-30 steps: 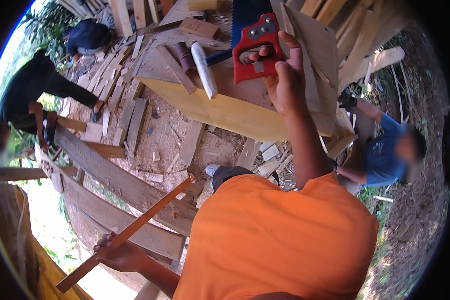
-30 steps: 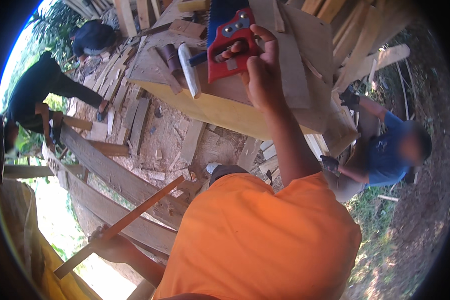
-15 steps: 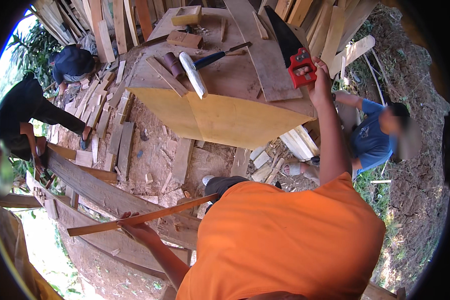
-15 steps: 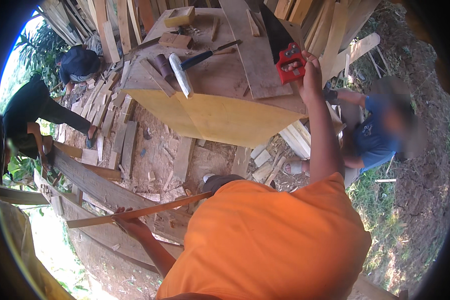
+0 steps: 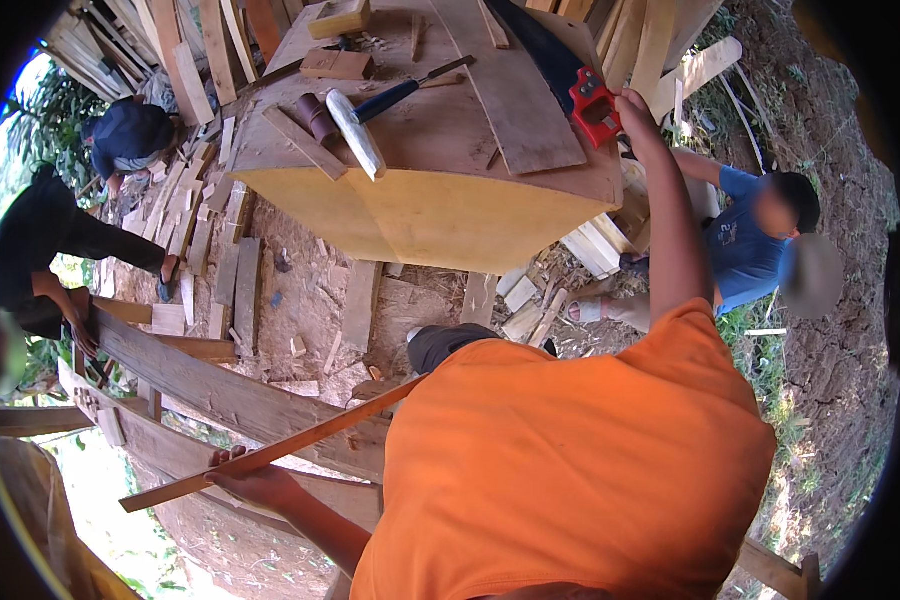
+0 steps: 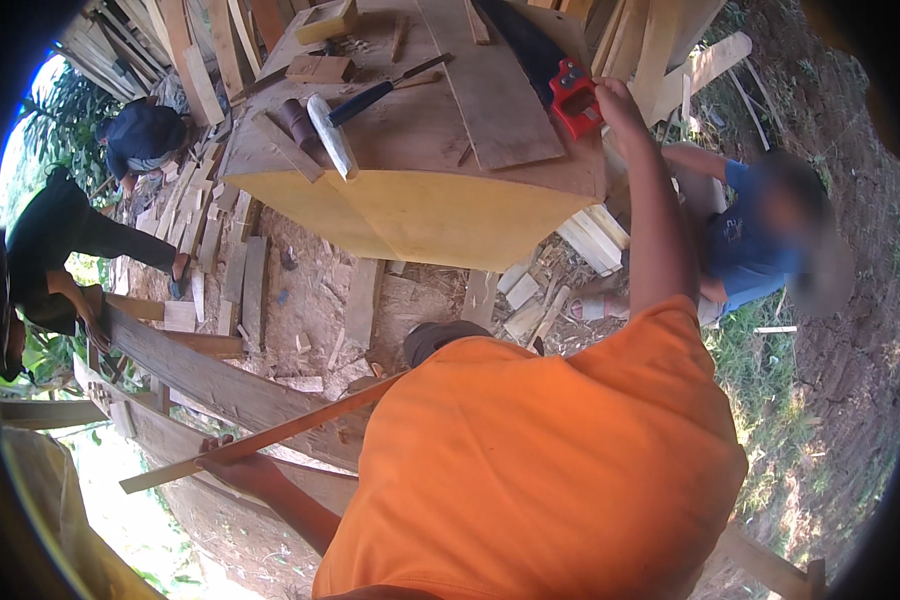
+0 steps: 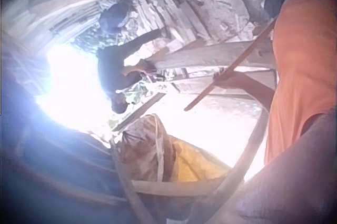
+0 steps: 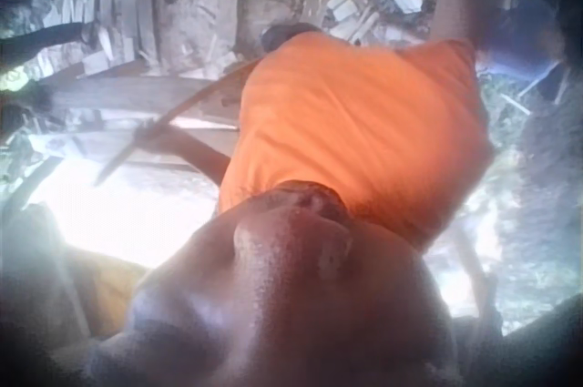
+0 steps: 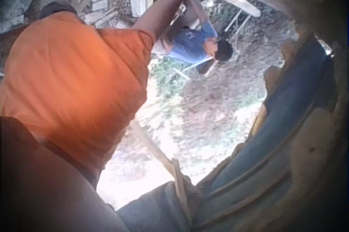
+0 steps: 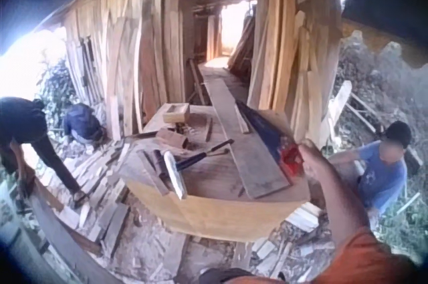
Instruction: The person saws a thin piece of wood after handling several wooden slats and arranging them in a wooden frame. They hold the wood steady on a support and use a hand saw to cut through it.
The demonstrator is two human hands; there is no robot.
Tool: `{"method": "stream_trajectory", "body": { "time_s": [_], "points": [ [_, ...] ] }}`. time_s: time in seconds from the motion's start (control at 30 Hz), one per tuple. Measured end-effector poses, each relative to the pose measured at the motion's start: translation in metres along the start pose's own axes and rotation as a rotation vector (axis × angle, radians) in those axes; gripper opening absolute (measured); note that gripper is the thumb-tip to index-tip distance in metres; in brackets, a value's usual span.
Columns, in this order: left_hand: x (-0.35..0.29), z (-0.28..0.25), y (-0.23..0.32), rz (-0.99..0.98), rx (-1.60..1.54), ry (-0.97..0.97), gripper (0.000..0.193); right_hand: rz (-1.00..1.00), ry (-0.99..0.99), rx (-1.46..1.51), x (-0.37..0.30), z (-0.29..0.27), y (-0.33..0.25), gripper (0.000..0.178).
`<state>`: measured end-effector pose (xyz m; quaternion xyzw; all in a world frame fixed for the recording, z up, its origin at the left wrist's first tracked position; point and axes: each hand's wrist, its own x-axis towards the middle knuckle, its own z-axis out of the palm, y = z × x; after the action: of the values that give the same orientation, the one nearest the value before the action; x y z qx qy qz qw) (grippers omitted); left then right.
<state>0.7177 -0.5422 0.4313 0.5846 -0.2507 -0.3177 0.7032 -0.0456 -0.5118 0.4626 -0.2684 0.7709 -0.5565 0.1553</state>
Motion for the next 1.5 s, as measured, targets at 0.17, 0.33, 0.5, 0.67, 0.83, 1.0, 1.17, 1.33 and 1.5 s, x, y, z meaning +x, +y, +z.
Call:
{"method": "stream_trajectory", "body": {
  "time_s": [0.17, 0.33, 0.5, 0.67, 0.83, 1.0, 1.17, 1.33, 1.5],
  "points": [
    [0.006, 0.01, 0.017, 0.077, 0.138, -0.014, 0.054, -0.027, 0.03, -0.176, -0.003, 0.003, 0.005, 0.037],
    [0.019, 0.013, 0.012, 0.276, 0.31, -0.127, 0.058, -0.153, 0.043, -0.267, 0.001, -0.007, 0.027, 0.036],
    [0.037, 0.008, -0.005, -0.084, -0.242, -0.196, 0.049, -0.206, 0.171, -0.343, -0.003, -0.008, 0.023, 0.039],
    [0.033, -0.021, -0.02, -0.224, -0.402, -0.225, 0.047, -0.24, -0.001, -0.449, -0.071, 0.022, -0.024, 0.045],
    [0.015, -0.034, -0.026, -0.27, -0.432, -0.116, 0.048, -0.511, 0.027, -0.749, -0.118, 0.05, -0.032, 0.056],
    [0.015, -0.053, -0.037, -0.29, -0.485, -0.107, 0.048, -0.453, -0.035, -0.794, -0.147, 0.092, -0.029, 0.09],
    [0.007, -0.058, -0.036, -0.281, -0.517, -0.124, 0.048, -0.422, 0.004, -0.799, -0.155, 0.119, -0.036, 0.104],
    [0.0, -0.066, -0.04, -0.314, -0.504, -0.06, 0.05, -0.46, 0.023, -0.697, -0.149, 0.123, -0.031, 0.094],
    [-0.003, -0.081, -0.054, -0.331, -0.502, -0.08, 0.05, -0.561, 0.083, -0.648, -0.151, 0.125, -0.039, 0.087]
  ]
}}
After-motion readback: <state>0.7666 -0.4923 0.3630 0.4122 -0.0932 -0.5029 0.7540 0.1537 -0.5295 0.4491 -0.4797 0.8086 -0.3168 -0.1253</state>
